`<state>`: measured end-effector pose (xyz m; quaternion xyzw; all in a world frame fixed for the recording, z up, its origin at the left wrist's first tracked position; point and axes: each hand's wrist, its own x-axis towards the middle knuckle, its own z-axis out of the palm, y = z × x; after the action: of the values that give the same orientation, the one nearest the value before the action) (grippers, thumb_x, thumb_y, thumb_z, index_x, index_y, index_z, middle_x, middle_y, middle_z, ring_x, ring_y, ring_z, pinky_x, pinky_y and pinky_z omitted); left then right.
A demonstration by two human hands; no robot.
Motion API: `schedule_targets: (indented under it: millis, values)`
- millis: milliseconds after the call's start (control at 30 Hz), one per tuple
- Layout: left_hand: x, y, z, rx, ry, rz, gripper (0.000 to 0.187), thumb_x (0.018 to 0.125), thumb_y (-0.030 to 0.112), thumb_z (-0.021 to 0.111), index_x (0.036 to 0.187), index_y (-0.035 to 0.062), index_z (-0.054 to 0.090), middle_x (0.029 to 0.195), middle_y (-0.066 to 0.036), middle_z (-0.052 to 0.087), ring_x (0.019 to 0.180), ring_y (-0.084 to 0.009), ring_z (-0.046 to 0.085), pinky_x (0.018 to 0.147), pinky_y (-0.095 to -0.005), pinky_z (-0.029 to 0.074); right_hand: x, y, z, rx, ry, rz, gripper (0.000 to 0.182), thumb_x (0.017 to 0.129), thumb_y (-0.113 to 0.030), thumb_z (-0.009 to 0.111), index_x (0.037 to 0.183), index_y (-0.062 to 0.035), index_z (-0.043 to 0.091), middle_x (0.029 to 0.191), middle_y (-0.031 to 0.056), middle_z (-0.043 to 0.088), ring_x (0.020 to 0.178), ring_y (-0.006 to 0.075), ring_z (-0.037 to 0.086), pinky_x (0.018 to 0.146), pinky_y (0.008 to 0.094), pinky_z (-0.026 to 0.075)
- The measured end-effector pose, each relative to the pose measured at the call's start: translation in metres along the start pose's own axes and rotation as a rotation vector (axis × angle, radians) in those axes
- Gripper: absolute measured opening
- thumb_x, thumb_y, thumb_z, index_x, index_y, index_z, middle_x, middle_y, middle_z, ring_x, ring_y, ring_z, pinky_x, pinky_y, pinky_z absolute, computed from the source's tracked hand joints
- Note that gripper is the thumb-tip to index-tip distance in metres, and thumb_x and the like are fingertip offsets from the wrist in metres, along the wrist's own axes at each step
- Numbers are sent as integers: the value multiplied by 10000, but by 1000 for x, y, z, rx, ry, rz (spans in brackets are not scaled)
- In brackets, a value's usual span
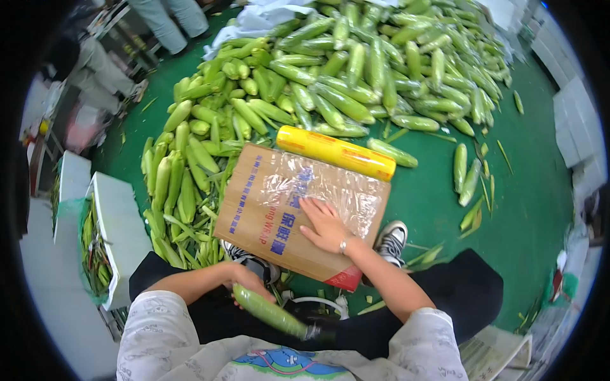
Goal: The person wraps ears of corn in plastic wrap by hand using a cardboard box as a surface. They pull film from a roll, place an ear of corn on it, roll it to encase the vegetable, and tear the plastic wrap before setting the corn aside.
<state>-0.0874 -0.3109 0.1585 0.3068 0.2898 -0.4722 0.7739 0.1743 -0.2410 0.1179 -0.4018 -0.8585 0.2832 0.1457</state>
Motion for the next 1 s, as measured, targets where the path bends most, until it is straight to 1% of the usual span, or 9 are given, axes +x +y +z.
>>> schedule_targets:
  millis: [133,267,333,433,600,700,833,900,1000]
  values:
    - [-55,-5,-20,-134,861,602,542,882,500,645,1208,66,648,1105,-128,679,1025,-163,605,886,-317,492,-3,-64,5,463,-25,71,378,947,-291,546,1226,-41,599,1233,202,600,1135,340,575,989,439,431]
    - [-132,18,-23,-60,1521,798,299,861,311,681,954,33,743,955,-118,715,830,-173,649,783,-312,513,33,-77,52,1080,287,585,275,948,-306,578,987,-46,657,954,111,667,806,270,650,671,391,538]
    - [-124,40,-43,-552,1588,1219,246,831,244,688,826,0,723,813,-125,701,657,-174,634,659,-307,515,57,-97,60,1530,409,827,285,948,-336,582,1009,-63,635,915,94,655,729,250,644,589,385,538]
    - [-136,52,-91,-807,1419,1328,193,822,178,663,756,-3,678,745,-121,672,568,-175,606,555,-296,488,83,-154,19,2127,90,799,446,901,-383,647,1213,-95,510,888,78,641,577,171,587,501,333,520]
    - [-154,10,-197,-1153,1545,1517,309,871,261,579,957,-31,629,865,-162,669,779,-243,647,731,-372,525,158,-92,-14,974,25,776,391,821,-275,747,1111,-57,604,864,42,624,570,126,543,480,285,466]
    - [-165,-53,-255,-677,2649,911,416,857,341,641,980,-55,609,900,-206,658,925,-344,637,810,-458,491,262,15,-44,941,296,612,278,816,-331,739,732,-119,580,564,-26,491,461,102,424,422,274,314]
    - [-190,-225,-263,-725,2591,-631,561,706,189,745,1168,-9,497,1194,-220,537,1071,-381,552,863,-438,495,373,185,-166,979,273,371,414,871,-508,646,683,-149,560,601,13,544,569,135,533,549,277,403]
    - [-173,-303,-278,-635,2258,-685,632,677,238,754,1225,42,507,1208,-191,583,1120,-357,575,921,-435,493,359,148,-204,1126,637,445,351,888,-471,633,940,-124,643,808,23,646,717,149,590,662,344,451]
    - [-154,-327,-284,-684,2534,-534,566,646,235,748,1152,40,584,1099,-204,647,1047,-378,616,925,-470,484,290,224,-227,640,726,676,330,877,-372,649,1045,-87,640,870,25,664,749,165,607,693,373,465]
